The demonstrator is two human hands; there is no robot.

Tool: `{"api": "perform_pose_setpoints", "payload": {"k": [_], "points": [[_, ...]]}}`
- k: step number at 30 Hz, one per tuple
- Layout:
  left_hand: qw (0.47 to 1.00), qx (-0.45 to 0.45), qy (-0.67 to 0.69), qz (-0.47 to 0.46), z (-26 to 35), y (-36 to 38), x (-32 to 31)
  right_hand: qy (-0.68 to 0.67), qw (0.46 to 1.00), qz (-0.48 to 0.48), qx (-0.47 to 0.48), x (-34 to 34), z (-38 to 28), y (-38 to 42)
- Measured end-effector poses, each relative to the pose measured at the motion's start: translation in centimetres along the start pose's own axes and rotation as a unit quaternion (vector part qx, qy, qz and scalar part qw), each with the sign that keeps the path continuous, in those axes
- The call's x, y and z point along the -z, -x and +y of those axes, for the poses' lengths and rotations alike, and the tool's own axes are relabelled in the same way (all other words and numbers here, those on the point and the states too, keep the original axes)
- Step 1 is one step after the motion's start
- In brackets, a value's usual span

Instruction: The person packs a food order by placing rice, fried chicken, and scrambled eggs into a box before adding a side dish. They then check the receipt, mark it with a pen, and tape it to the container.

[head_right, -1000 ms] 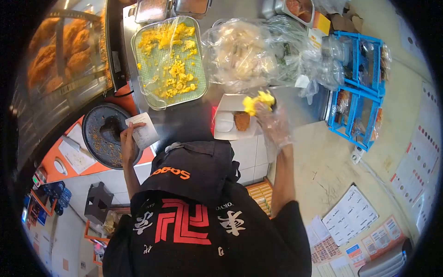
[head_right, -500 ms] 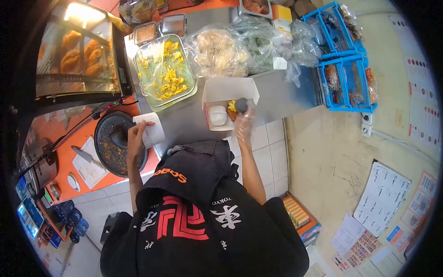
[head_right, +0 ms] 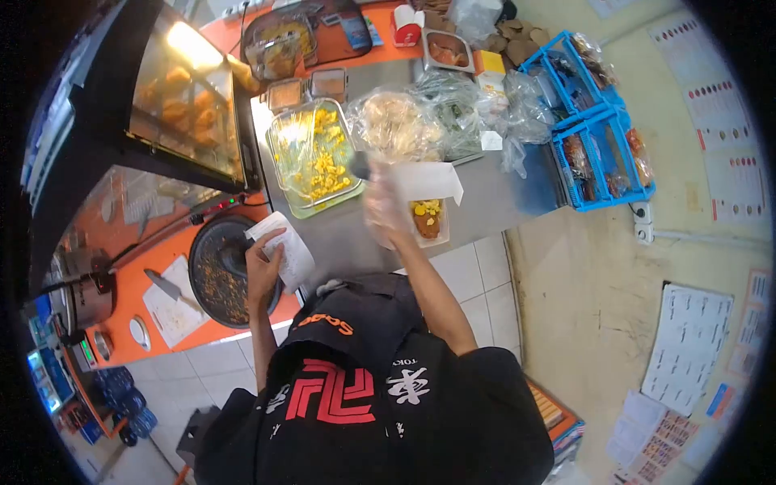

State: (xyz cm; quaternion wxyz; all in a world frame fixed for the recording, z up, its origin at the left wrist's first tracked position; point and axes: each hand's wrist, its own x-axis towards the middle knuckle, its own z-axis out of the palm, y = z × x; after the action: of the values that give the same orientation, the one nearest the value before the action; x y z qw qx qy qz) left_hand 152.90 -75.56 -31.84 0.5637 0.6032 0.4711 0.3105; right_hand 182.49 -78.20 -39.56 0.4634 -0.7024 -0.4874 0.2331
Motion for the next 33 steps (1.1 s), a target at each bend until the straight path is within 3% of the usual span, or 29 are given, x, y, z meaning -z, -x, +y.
{"api": "perform_pose_setpoints", "payload": {"k": [1, 4, 6, 8, 9, 10, 11, 12, 17, 18, 20, 21, 24, 27, 30, 31, 33], "points": [[1.0, -0.015, 0.009, 0.005, -0.4, -0.7, -0.5, 0.022, 0.996, -0.027, 0.078, -2.9, 1.8, -2.0], [0.996, -0.061, -0.07, 0.0, 0.5, -2.8, -2.5, 0.247, 0.95, -0.178, 0.063, -7.0, -0.5, -6.1], [0.993, -0.034, -0.113, -0.015, 1.8, -3.5, -4.7, 0.263, 0.953, -0.133, 0.069, -6.9, -3.2, -7.5], [0.981, -0.051, -0.184, -0.025, 3.1, -4.1, -8.3, 0.101, 0.99, 0.047, 0.087, -5.9, -5.6, -6.1], [0.974, -0.04, -0.219, -0.032, 3.4, -4.3, -10.4, -0.008, 0.998, 0.059, 0.013, -4.7, -7.3, -5.8], [0.966, -0.026, -0.255, -0.041, 3.6, -4.6, -12.3, -0.019, 0.994, 0.101, 0.033, -3.9, -6.1, -5.9], [0.971, -0.07, -0.225, -0.048, 3.9, -4.7, -14.1, -0.032, 0.988, 0.144, 0.053, -2.6, -4.2, -6.3], [0.973, -0.113, -0.195, -0.054, 4.0, -4.6, -16.0, -0.001, 0.992, 0.125, 0.031, 0.4, -0.9, -7.3], [0.968, -0.205, -0.018, -0.145, 10.5, -6.2, -20.0, -0.095, 0.954, 0.229, -0.17, 15.1, 8.0, -14.5], [0.976, -0.169, 0.046, -0.132, 11.5, -6.7, -20.5, -0.093, 0.955, 0.211, -0.185, 17.1, 9.3, -16.0], [0.975, -0.097, 0.175, -0.099, 13.4, -7.6, -21.3, 0.044, 0.994, 0.052, -0.089, 19.9, 15.3, -19.0], [0.968, -0.113, 0.199, -0.102, 14.9, -8.3, -21.4, 0.112, 0.993, -0.032, -0.035, 20.3, 17.7, -20.6], [0.956, -0.16, 0.23, -0.088, 18.4, -10.4, -21.0, 0.335, 0.92, -0.195, -0.064, 18.9, 22.3, -24.0], [0.96, -0.214, 0.179, -0.025, 20.6, -12.2, -20.9, 0.422, 0.902, -0.056, -0.072, 17.4, 23.1, -25.2], [0.953, -0.191, 0.234, -0.008, 21.6, -13.7, -20.8, 0.425, 0.904, 0.048, -0.026, 15.9, 23.4, -25.3], [0.954, -0.175, 0.244, -0.012, 21.7, -14.1, -20.7, 0.442, 0.894, -0.022, -0.074, 16.3, 23.6, -25.2], [0.941, -0.151, 0.302, -0.038, 21.6, -15.4, -20.1, 0.456, 0.883, -0.067, -0.091, 16.5, 25.6, -25.8]]}}
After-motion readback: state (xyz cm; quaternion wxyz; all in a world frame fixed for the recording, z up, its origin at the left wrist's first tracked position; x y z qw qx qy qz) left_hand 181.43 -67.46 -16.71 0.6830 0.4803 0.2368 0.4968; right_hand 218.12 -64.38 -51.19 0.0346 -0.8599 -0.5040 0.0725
